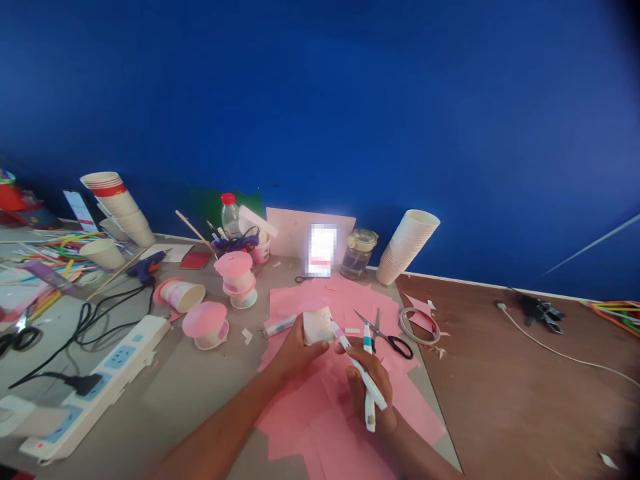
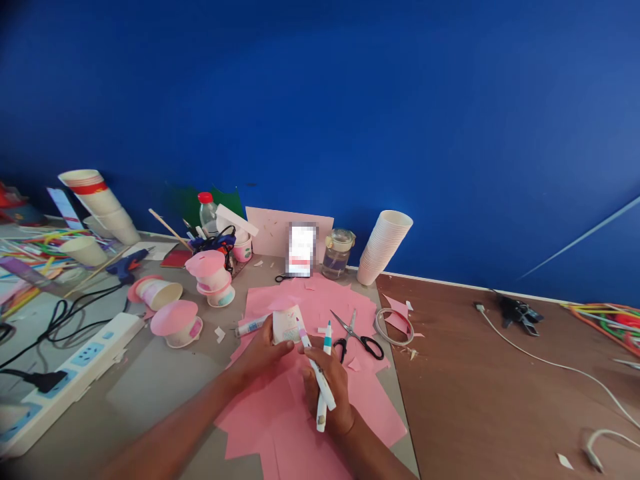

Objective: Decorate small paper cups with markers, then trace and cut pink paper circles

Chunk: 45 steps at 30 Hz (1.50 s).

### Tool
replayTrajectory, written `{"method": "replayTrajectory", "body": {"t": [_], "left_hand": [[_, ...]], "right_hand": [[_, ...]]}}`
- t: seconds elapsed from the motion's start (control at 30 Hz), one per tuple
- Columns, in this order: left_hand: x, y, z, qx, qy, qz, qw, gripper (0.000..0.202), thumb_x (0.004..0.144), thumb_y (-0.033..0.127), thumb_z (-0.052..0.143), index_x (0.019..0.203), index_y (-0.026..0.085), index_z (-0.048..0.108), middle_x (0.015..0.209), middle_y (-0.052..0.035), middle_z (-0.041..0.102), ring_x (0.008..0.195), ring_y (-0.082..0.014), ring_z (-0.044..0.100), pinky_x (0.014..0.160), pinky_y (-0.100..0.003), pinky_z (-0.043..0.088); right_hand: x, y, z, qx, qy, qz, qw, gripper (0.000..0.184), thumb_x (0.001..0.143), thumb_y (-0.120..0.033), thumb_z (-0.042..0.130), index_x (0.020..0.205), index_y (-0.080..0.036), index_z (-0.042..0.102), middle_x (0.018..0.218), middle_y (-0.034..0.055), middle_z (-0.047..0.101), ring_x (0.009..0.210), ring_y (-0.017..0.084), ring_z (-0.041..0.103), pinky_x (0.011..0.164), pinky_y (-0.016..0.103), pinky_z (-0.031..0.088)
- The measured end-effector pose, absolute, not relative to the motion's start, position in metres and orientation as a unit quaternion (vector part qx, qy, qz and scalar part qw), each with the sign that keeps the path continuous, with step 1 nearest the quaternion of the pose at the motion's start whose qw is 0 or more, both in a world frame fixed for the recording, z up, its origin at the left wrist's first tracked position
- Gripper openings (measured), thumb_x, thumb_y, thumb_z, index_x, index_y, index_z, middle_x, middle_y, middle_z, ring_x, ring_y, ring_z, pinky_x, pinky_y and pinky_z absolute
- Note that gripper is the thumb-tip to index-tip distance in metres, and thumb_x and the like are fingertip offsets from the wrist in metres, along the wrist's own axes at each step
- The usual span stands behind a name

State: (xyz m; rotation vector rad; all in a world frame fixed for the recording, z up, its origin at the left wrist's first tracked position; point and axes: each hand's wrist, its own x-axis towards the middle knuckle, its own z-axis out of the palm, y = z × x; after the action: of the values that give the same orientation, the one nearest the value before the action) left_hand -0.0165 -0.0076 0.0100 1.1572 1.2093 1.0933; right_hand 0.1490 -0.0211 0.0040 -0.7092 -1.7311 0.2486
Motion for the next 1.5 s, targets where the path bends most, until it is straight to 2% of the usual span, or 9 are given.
{"method": "replayTrajectory", "body": {"t": [0.43, 0.67, 0.83, 1.0, 1.37, 1.5], "left_hand": [[-0.017, -0.008, 0.012, 0.49, 0.489, 0.454, 0.561, 0.042, 0.071, 0.038, 0.071, 0.101, 0.017, 0.051, 0.095, -0.006, 0.062, 0.094, -0.0234, 0.057, 0.08, -0.035, 0.044], [-0.018, -0.009, 0.012, 0.489, 0.506, 0.445, 0.554, 0.043, 0.071, 0.037, 0.071, 0.105, 0.018, 0.052, 0.101, -0.0071, 0.062, 0.096, -0.0242, 0.056, 0.081, -0.035, 0.044], [-0.018, -0.008, 0.01, 0.492, 0.499, 0.454, 0.55, 0.049, 0.072, 0.036, 0.07, 0.113, 0.018, 0.05, 0.112, -0.0095, 0.06, 0.105, -0.0261, 0.054, 0.087, -0.037, 0.043], [-0.019, -0.01, 0.01, 0.485, 0.509, 0.448, 0.552, 0.048, 0.073, 0.035, 0.069, 0.113, 0.017, 0.049, 0.111, -0.0097, 0.06, 0.106, -0.0262, 0.054, 0.087, -0.038, 0.043], [-0.02, -0.009, 0.01, 0.485, 0.479, 0.45, 0.576, 0.052, 0.071, 0.038, 0.071, 0.113, 0.017, 0.049, 0.113, -0.0106, 0.059, 0.105, -0.0265, 0.055, 0.085, -0.037, 0.043], [-0.018, -0.011, 0.016, 0.474, 0.488, 0.447, 0.581, 0.051, 0.07, 0.04, 0.071, 0.11, 0.018, 0.05, 0.112, -0.0101, 0.059, 0.104, -0.0264, 0.054, 0.084, -0.036, 0.044]], "right_hand": [[0.15, -0.021, 0.009, -0.31, -0.754, 0.114, 0.568, 0.023, 0.092, -0.023, 0.043, 0.112, -0.023, 0.053, 0.09, 0.0054, 0.07, 0.088, 0.022, 0.069, 0.073, 0.033, 0.057], [0.152, -0.022, 0.003, -0.315, -0.76, 0.126, 0.554, 0.023, 0.092, -0.022, 0.043, 0.113, -0.023, 0.053, 0.09, 0.0057, 0.07, 0.088, 0.022, 0.069, 0.073, 0.036, 0.057], [0.151, -0.022, -0.003, -0.33, -0.727, 0.133, 0.587, 0.027, 0.092, -0.022, 0.047, 0.119, -0.024, 0.05, 0.103, 0.008, 0.069, 0.094, 0.023, 0.068, 0.077, 0.038, 0.057], [0.148, -0.018, -0.007, -0.306, -0.702, 0.154, 0.625, 0.028, 0.093, -0.021, 0.046, 0.12, -0.023, 0.049, 0.104, 0.0087, 0.066, 0.099, 0.023, 0.065, 0.082, 0.042, 0.055], [0.148, -0.016, -0.008, -0.318, -0.705, 0.135, 0.619, 0.027, 0.092, -0.02, 0.048, 0.119, -0.023, 0.05, 0.1, 0.0087, 0.067, 0.096, 0.023, 0.066, 0.079, 0.042, 0.056], [0.147, -0.014, -0.013, -0.335, -0.689, 0.171, 0.619, 0.029, 0.091, -0.016, 0.049, 0.118, -0.023, 0.05, 0.104, 0.0087, 0.067, 0.099, 0.024, 0.065, 0.081, 0.043, 0.055]]}}
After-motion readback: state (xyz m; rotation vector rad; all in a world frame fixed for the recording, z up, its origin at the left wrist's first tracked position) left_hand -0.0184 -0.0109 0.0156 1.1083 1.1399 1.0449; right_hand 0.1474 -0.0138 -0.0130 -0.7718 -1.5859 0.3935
